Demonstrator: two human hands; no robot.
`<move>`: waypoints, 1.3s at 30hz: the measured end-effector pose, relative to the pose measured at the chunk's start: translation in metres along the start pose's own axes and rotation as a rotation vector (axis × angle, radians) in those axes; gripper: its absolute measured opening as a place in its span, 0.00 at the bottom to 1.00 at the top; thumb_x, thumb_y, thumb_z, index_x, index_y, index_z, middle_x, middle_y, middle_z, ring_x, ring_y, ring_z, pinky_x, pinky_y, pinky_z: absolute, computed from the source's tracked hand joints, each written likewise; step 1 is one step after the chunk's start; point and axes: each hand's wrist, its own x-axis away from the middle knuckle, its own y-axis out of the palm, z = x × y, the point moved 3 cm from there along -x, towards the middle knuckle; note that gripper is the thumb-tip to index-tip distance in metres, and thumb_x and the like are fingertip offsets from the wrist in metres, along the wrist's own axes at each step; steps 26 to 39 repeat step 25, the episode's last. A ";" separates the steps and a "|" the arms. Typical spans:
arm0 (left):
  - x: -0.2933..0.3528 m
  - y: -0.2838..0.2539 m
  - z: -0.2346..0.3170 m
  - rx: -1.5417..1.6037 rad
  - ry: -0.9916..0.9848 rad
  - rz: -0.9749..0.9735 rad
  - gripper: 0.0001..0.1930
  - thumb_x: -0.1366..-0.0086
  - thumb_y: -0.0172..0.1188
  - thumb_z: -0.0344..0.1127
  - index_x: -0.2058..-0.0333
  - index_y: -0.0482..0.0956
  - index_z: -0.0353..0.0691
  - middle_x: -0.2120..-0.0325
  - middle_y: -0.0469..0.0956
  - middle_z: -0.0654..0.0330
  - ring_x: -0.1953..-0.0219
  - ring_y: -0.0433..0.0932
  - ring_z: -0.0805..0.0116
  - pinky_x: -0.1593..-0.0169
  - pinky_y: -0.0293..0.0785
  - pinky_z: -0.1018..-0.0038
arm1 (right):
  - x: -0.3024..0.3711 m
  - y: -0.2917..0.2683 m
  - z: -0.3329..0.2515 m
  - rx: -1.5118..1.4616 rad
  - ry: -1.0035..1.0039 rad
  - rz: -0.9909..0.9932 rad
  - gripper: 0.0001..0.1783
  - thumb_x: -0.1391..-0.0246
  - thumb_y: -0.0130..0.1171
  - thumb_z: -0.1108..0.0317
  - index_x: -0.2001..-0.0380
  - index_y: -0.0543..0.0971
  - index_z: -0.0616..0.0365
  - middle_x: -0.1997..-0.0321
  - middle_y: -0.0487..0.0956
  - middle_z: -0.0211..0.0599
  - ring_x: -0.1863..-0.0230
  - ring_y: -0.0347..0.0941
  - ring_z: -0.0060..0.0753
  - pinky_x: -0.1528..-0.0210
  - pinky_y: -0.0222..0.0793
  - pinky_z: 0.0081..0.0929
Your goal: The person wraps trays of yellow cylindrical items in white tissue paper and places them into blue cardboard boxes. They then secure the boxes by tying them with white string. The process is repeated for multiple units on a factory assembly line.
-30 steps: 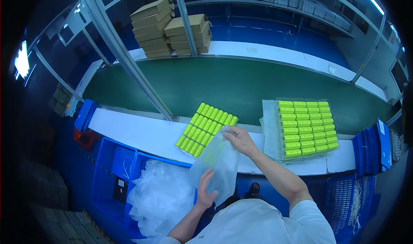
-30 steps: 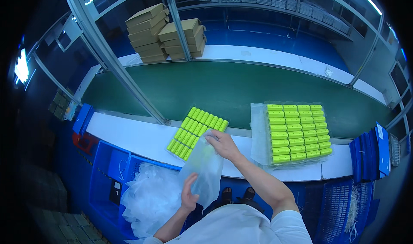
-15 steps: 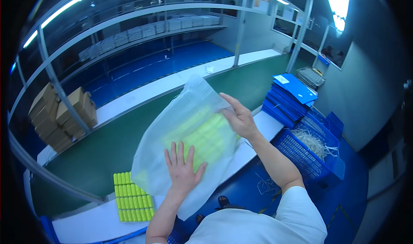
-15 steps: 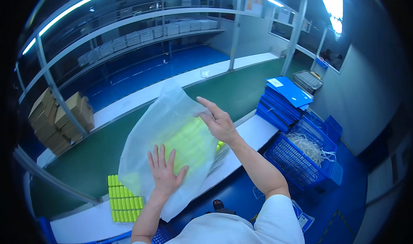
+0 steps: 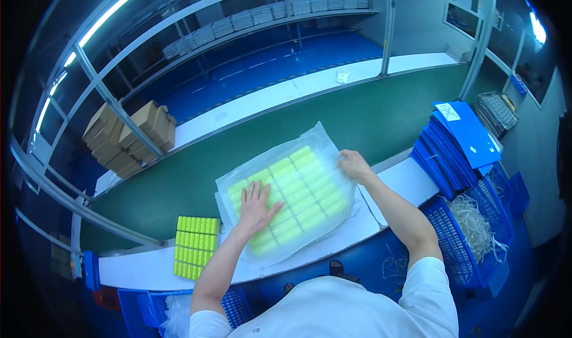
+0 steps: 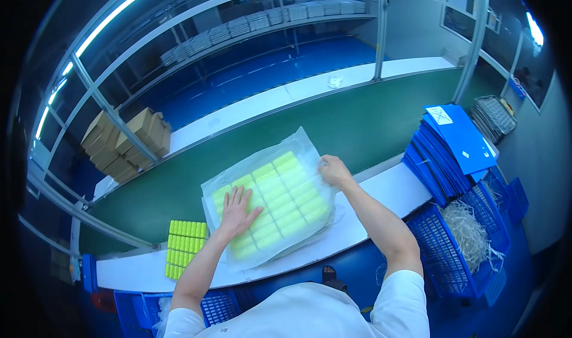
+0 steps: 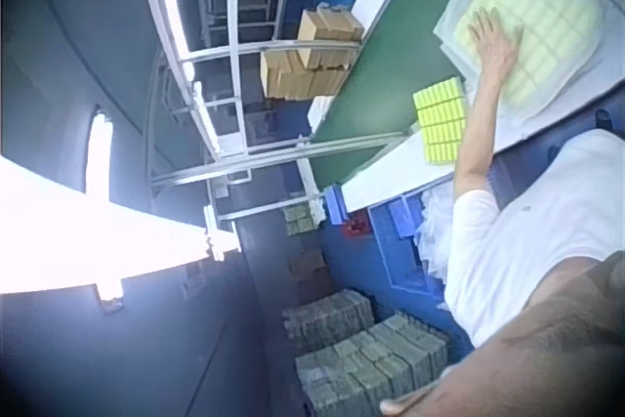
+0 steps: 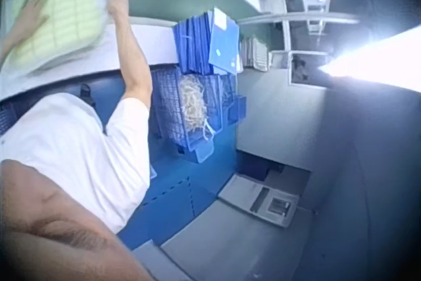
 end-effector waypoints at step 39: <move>-0.028 0.014 -0.029 -0.045 -0.116 -0.123 0.48 0.40 0.58 0.67 0.32 0.59 0.38 0.29 0.51 0.43 0.26 0.44 0.43 0.27 0.32 0.44 | 0.036 -0.046 0.071 0.069 0.082 -0.373 0.24 0.55 0.73 0.57 0.57 0.82 0.62 0.67 0.82 0.37 0.69 0.75 0.26 0.66 0.70 0.27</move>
